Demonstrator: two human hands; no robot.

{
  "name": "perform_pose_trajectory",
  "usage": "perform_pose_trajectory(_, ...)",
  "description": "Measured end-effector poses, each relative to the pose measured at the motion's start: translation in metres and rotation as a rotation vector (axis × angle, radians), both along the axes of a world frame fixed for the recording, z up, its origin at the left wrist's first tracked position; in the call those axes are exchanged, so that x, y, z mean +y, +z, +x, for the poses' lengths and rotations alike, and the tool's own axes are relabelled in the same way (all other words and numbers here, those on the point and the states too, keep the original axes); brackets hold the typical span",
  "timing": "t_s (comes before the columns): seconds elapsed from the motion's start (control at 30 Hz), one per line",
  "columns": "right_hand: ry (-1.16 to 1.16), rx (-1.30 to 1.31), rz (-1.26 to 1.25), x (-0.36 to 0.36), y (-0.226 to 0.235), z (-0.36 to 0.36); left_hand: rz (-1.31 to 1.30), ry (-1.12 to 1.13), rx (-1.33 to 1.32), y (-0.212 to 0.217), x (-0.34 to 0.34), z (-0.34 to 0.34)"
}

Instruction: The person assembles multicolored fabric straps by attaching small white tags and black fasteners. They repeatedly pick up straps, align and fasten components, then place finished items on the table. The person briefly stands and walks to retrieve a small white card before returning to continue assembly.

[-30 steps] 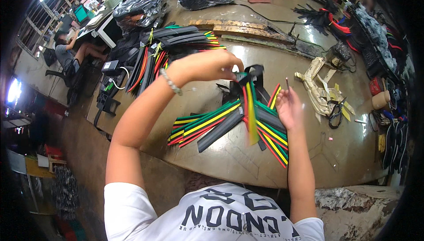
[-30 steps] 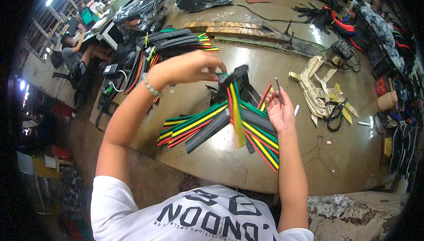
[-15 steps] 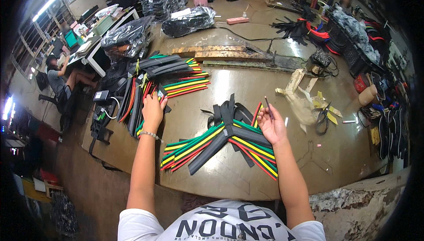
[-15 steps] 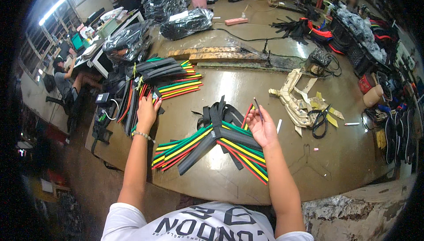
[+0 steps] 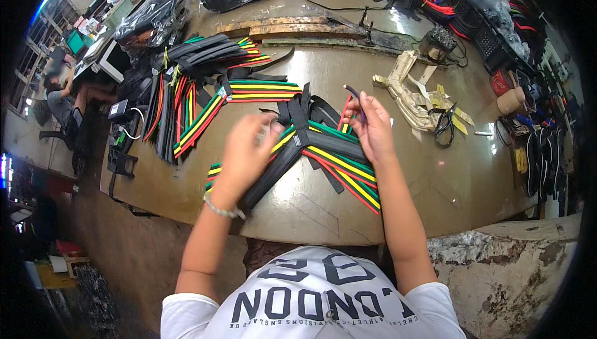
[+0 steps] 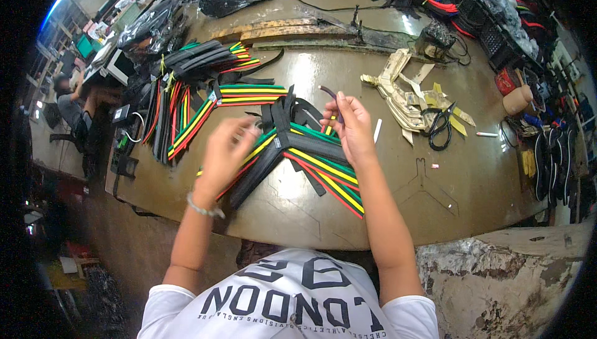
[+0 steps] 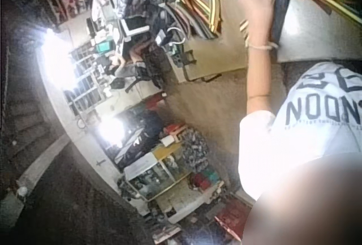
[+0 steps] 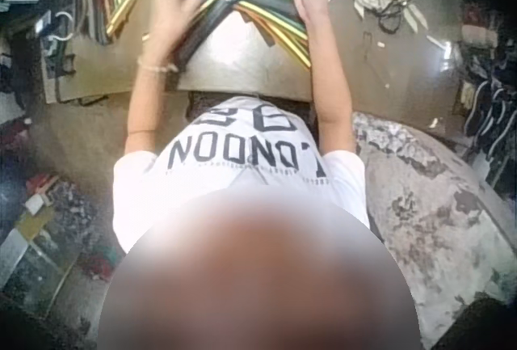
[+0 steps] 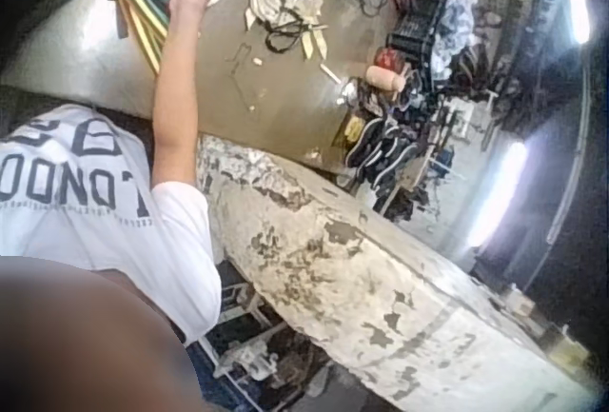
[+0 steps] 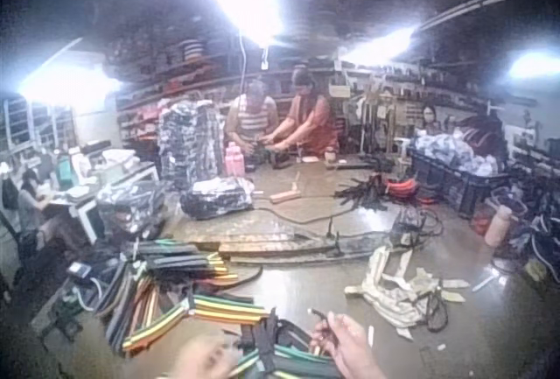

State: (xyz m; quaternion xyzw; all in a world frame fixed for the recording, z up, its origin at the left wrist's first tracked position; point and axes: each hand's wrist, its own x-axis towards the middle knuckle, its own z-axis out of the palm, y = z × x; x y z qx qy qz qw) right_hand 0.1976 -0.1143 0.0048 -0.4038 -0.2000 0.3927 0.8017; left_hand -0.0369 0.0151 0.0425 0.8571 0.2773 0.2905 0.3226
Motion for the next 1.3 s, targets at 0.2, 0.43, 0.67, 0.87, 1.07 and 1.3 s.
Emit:
perform_pose_trajectory(0.2, -0.192, -0.845, -0.543, -0.02, 0.002, 0.041, 0.159, 0.039, 0.13, -0.014, -0.037, 0.022)
perform_pose_trajectory(0.43, -0.358, -0.776, -0.626, -0.012, -0.016, 0.045, 0.261, 0.006, 0.108, -0.012, -0.035, 0.016)
perform_pose_trajectory(0.67, 0.136, -0.412, -0.091, 0.013, -0.002, -0.046, 0.236, 0.071, 0.042, -0.021, -0.031, 0.013)
perform_pose_trajectory(0.87, 0.153, -0.504, -0.201, 0.015, -0.017, -0.056, 0.25, 0.122, -0.067, -0.033, -0.042, 0.011)
perform_pose_trajectory(1.07, 0.187, -0.619, -0.165, 0.011, -0.011, -0.052, 0.233, 0.107, -0.035, -0.033, -0.043, 0.012)
perform_pose_trajectory(1.3, 0.173, -0.625, -0.163, 0.011, -0.011, -0.054, 0.233, 0.136, -0.061, -0.034, -0.045, 0.012)
